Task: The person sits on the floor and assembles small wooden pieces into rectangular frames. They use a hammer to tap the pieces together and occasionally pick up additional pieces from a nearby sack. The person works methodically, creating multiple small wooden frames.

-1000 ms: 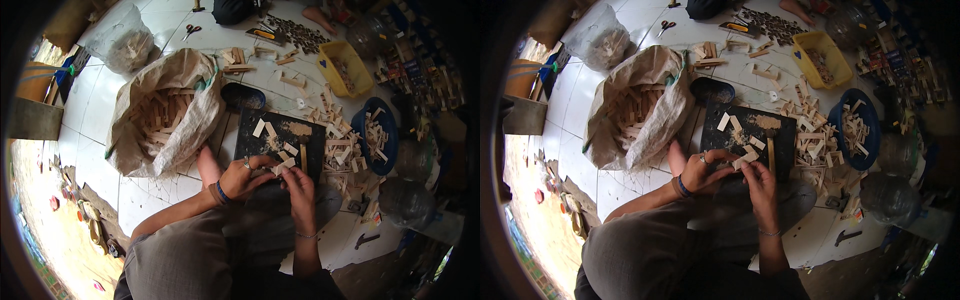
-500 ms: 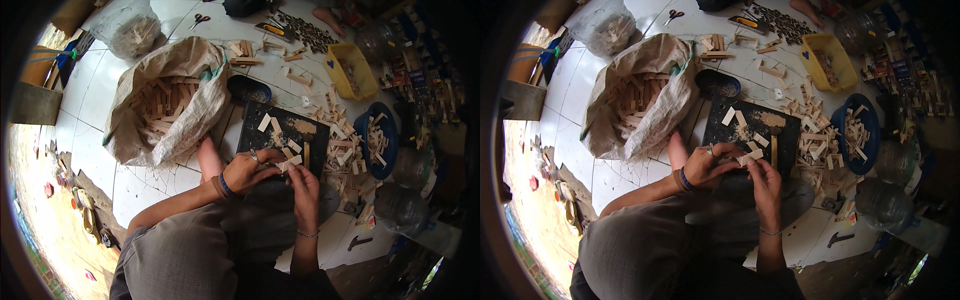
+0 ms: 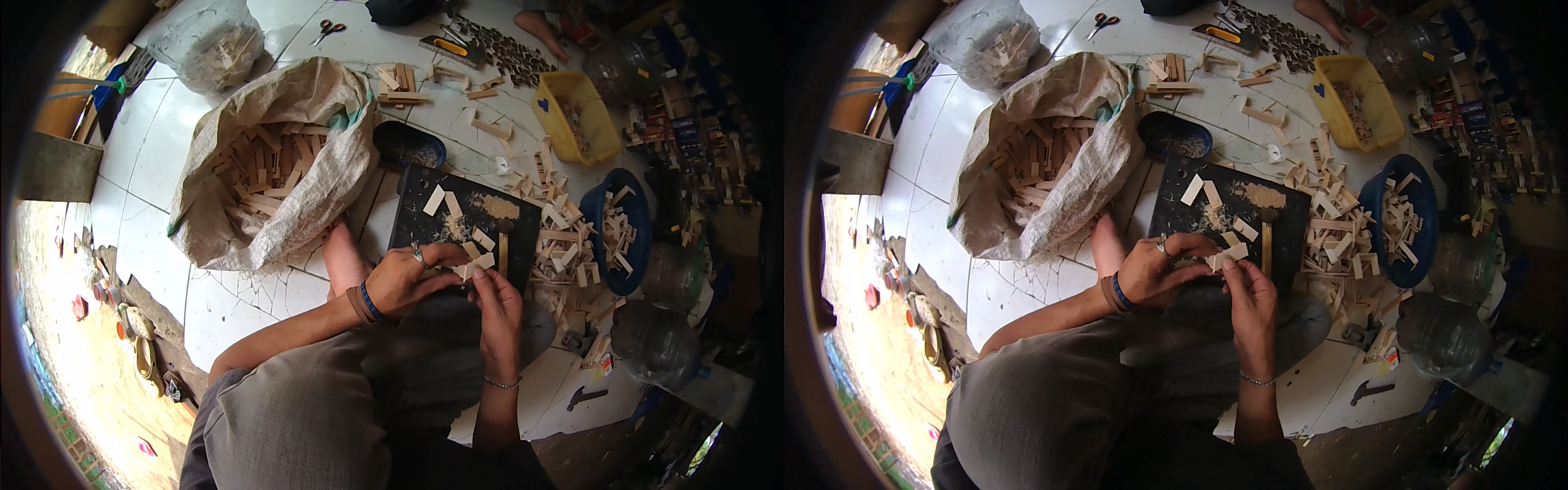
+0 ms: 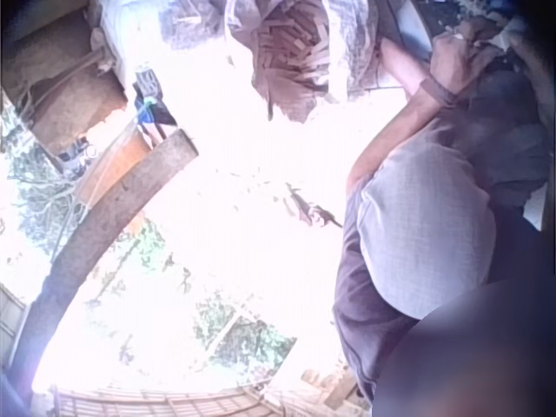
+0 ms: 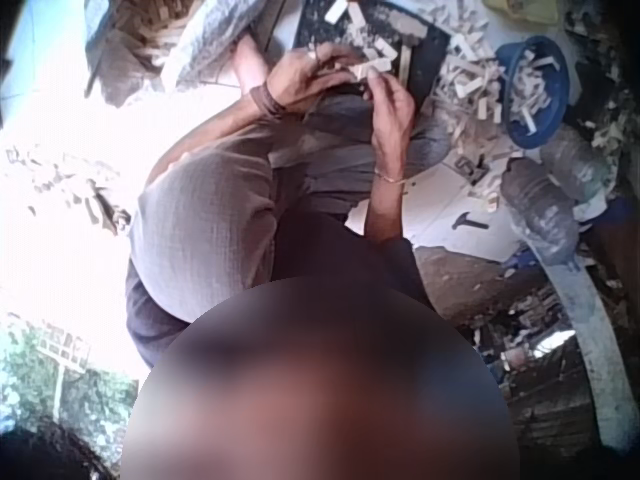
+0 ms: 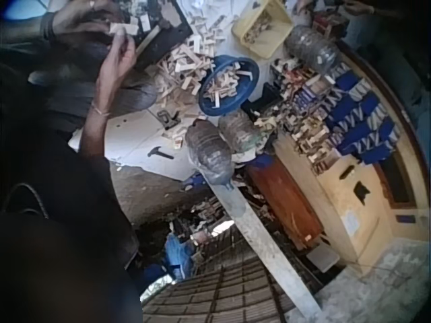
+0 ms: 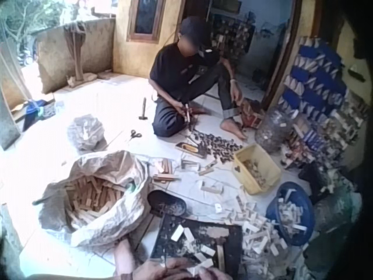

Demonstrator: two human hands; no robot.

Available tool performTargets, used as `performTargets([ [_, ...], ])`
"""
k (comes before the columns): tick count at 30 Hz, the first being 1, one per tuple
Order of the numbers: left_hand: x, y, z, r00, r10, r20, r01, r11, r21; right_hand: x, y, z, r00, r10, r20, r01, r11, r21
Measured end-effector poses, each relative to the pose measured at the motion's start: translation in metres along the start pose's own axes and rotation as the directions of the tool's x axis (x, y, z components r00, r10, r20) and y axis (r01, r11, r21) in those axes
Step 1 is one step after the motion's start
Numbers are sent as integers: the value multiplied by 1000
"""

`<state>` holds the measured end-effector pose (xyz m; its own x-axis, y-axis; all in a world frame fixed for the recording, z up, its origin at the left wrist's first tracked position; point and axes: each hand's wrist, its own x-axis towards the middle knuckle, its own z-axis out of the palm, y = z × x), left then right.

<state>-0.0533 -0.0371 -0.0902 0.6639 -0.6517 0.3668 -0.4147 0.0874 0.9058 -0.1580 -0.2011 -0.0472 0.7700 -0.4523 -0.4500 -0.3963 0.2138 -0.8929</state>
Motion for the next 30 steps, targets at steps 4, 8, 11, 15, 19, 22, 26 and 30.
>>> performTargets([
  [4, 0, 2, 0, 999, -39, -32, 38, 999, -24, 1, 2, 2, 1000, 2, -20, -2, 1000, 0],
  [8, 1, 2, 1, 997, -59, -42, 58, 998, -32, 2, 2, 1, 1000, -5, -19, 4, 1000, -13],
  [11, 1, 2, -1, 1000, -21, -11, 21, 1000, -4, 1, 1, 0, 1000, -8, -22, 8, 999, -39],
  [15, 1, 3, -2, 1000, -29, 6, 29, 1000, 11, 0, 0, 1, 999, -19, -27, 18, 998, -53],
  [19, 1, 2, 0, 1000, -1, -13, 1, 999, 38, -1, -1, 2, 999, -17, -33, 15, 999, -50],
  [22, 1, 2, 1, 1000, 17, -15, -16, 998, 65, -2, -3, 3, 999, -11, -48, 7, 997, -74],
  [26, 3, 5, 0, 998, 52, -45, -49, 997, 66, -3, -4, 6, 998, -28, -58, 26, 999, -33],
  [30, 8, 7, -15, 999, 3, 38, -4, 999, 32, -2, -6, 7, 998, -15, -65, 9, 997, -82],
])
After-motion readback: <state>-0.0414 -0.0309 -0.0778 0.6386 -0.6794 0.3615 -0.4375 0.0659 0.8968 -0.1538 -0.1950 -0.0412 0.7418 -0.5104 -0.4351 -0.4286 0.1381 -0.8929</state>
